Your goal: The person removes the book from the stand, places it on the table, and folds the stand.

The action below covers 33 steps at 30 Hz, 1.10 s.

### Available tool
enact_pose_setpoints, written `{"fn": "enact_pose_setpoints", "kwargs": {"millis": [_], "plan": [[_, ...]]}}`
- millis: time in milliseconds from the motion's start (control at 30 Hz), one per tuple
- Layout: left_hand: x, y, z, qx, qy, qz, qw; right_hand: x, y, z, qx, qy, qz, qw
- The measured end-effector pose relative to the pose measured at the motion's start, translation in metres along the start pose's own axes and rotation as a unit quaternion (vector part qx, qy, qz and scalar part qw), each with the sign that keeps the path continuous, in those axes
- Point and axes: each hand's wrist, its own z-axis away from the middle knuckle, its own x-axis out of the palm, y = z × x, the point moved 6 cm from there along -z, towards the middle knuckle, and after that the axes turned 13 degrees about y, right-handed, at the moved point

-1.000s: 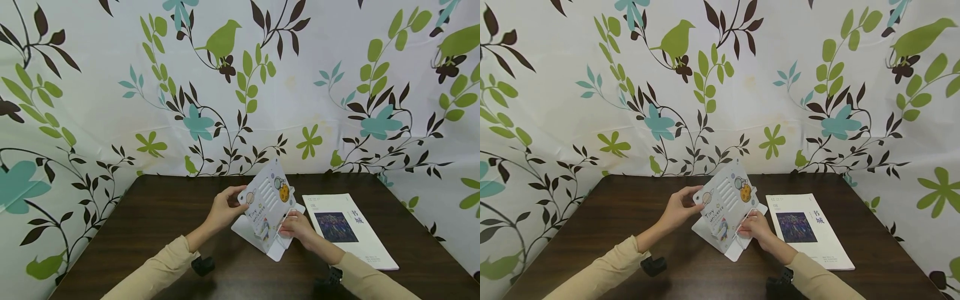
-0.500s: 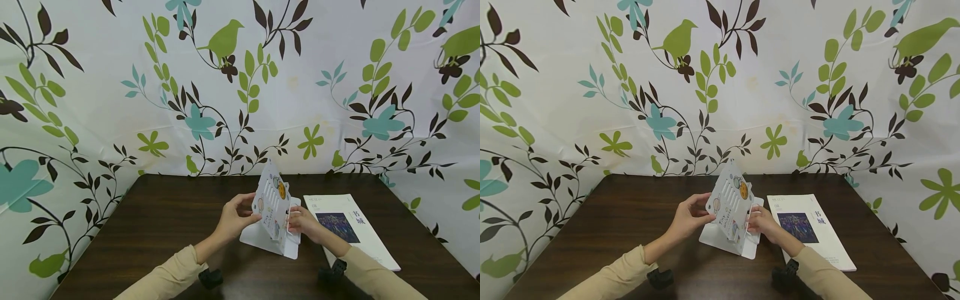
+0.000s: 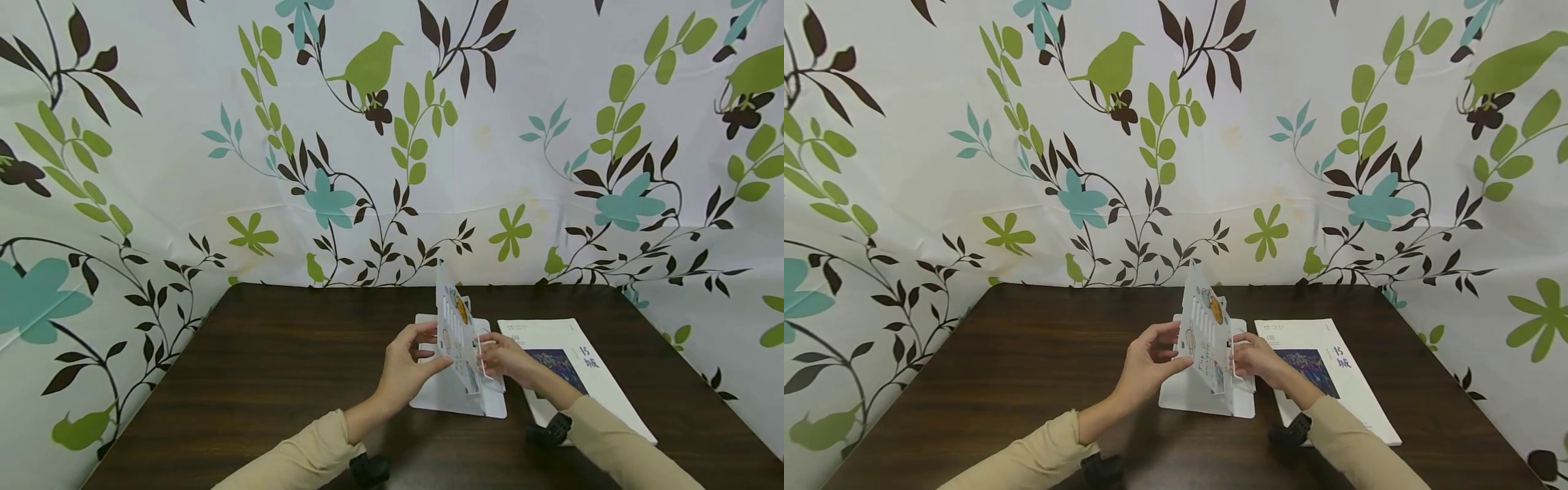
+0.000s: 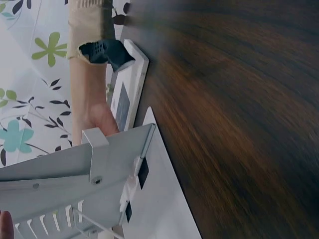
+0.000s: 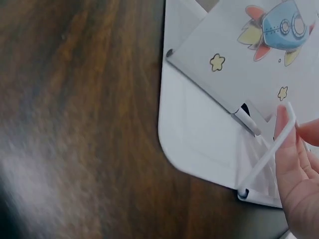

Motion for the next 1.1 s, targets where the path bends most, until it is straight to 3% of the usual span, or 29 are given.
{"fn": "enact_pose_setpoints", "kwargs": {"millis": [200,767,967,1100], "plan": [[0.009,0.002,0.002,-0.011,0.017,0.015,0.9997,-0.006,-0.002,-0.002,-0.013,-0.019,0.014,1.0],[0.026,0.003,0.006,-0.015,0.037,0.035,0.9986,-0.02,-0.004,-0.006,-0.011,-0.009,0.047,0.999],[0.027,0.0,0.006,-0.017,0.032,0.027,0.999,-0.02,-0.003,-0.006,0.002,-0.001,0.059,0.998],[0.026,-0.003,0.006,-0.018,0.011,0.023,0.9995,-0.02,-0.005,-0.001,-0.01,0.012,0.092,0.996]]}}
